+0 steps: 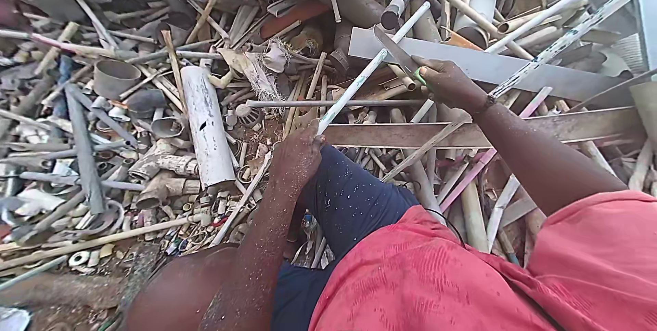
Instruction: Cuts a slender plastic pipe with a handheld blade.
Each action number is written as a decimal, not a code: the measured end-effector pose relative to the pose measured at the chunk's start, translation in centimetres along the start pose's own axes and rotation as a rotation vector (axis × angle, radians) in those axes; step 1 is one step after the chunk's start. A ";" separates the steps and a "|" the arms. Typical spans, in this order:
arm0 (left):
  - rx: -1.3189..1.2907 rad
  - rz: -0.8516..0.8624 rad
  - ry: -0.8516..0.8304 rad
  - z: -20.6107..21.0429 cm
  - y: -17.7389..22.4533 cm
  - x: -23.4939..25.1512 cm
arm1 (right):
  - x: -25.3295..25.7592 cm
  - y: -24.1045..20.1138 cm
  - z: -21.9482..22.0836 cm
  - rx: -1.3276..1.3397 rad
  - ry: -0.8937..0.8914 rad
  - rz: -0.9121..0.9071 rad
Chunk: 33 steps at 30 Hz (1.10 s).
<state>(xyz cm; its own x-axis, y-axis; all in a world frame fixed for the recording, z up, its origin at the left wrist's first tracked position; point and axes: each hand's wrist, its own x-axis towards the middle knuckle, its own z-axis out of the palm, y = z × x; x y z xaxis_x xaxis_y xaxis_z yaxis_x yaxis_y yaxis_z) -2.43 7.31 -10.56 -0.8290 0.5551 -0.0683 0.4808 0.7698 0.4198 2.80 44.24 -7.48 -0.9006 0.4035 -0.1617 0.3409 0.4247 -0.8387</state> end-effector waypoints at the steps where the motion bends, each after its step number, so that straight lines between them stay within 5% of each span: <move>1: -0.010 -0.009 -0.021 0.0 0.4 0.0 | 0.5 0.4 -0.4 0.029 0.021 0.009; 6: -0.018 0.023 -0.035 0.9 1.2 0.2 | -0.7 -0.9 2.3 0.018 -0.159 -0.068; 9: -0.062 0.026 -0.058 1.3 0.8 0.1 | 0.9 -0.7 1.5 -0.174 -0.015 -0.097; 11: -0.092 0.027 -0.063 1.2 0.7 0.1 | 3.0 1.1 -0.3 -0.059 0.091 -0.060; 16: -0.160 0.047 -0.041 1.6 -0.7 0.5 | 1.2 0.2 0.1 -0.085 -0.065 -0.108; 20: -0.158 0.046 -0.057 1.1 -0.8 0.5 | 3.9 2.2 -1.4 -0.121 0.142 -0.053; 25: -0.217 0.003 -0.069 0.4 -1.7 0.2 | 2.2 1.1 -1.0 -0.051 -0.039 -0.103; 33: -0.199 -0.139 -0.110 -0.1 -1.7 0.3 | 2.1 1.0 -0.8 -0.033 0.014 -0.092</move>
<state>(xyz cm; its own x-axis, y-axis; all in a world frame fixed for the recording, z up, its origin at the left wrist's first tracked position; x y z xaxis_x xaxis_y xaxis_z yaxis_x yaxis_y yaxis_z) -3.48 6.15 -11.23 -0.8420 0.4876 -0.2308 0.2900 0.7699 0.5685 1.48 46.11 -8.23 -0.9247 0.3727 -0.0775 0.2660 0.4871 -0.8318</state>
